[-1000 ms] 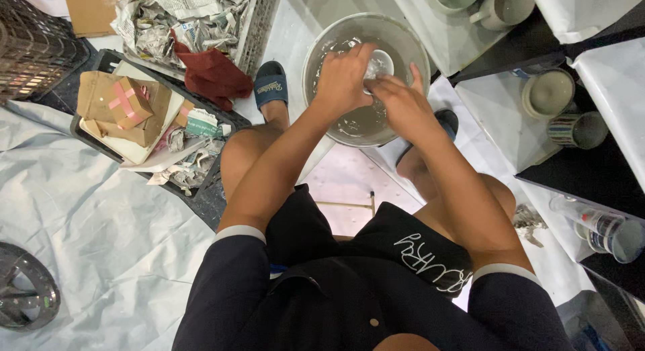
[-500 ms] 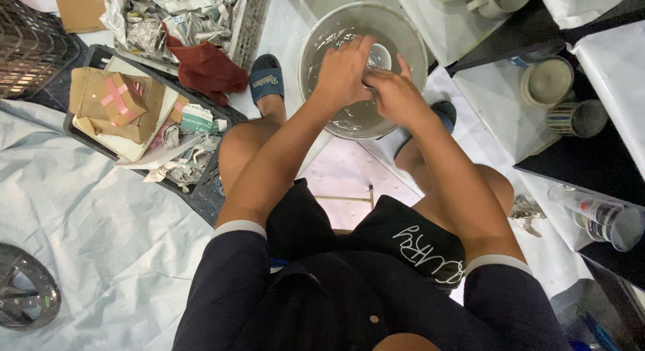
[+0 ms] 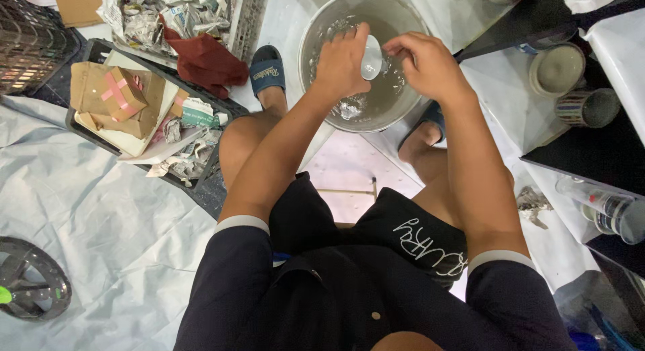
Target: The person washes multiple cups by hand in a metal basin filled with water. They scrub the inside and outside of each cup, rinse it, and place it on a nearby shelf. The person repeats this process for several cups.
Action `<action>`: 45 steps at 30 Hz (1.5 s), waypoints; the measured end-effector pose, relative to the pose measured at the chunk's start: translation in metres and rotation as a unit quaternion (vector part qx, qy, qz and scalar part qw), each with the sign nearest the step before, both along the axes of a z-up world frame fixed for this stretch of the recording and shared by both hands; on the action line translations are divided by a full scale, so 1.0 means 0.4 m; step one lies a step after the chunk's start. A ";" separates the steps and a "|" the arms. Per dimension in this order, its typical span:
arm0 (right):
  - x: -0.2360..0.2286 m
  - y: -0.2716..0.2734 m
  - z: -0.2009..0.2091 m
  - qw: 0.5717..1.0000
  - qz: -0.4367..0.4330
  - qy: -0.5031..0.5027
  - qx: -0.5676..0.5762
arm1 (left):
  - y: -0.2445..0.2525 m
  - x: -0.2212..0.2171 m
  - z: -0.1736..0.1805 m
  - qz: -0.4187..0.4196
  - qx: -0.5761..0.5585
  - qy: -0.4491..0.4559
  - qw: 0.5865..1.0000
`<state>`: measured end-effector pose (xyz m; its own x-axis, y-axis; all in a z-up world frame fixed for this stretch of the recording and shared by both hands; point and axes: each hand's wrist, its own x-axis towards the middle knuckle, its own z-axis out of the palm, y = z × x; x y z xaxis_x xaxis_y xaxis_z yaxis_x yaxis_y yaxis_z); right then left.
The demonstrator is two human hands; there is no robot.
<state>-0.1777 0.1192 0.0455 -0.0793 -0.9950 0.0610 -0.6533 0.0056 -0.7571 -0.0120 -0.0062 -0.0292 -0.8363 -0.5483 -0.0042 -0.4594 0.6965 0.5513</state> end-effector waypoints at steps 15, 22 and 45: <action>-0.019 0.013 -0.014 0.999 0.023 0.014 0.028 | 0.014 -0.015 -0.017 -0.018 -0.065 -0.203 0.977; -0.019 0.027 -0.056 0.994 0.023 0.035 0.104 | 0.033 -0.028 -0.103 -0.068 -0.080 -0.415 0.904; -0.100 0.102 -0.088 0.988 0.005 0.020 0.153 | 0.164 -0.103 -0.495 0.018 0.085 -0.282 0.955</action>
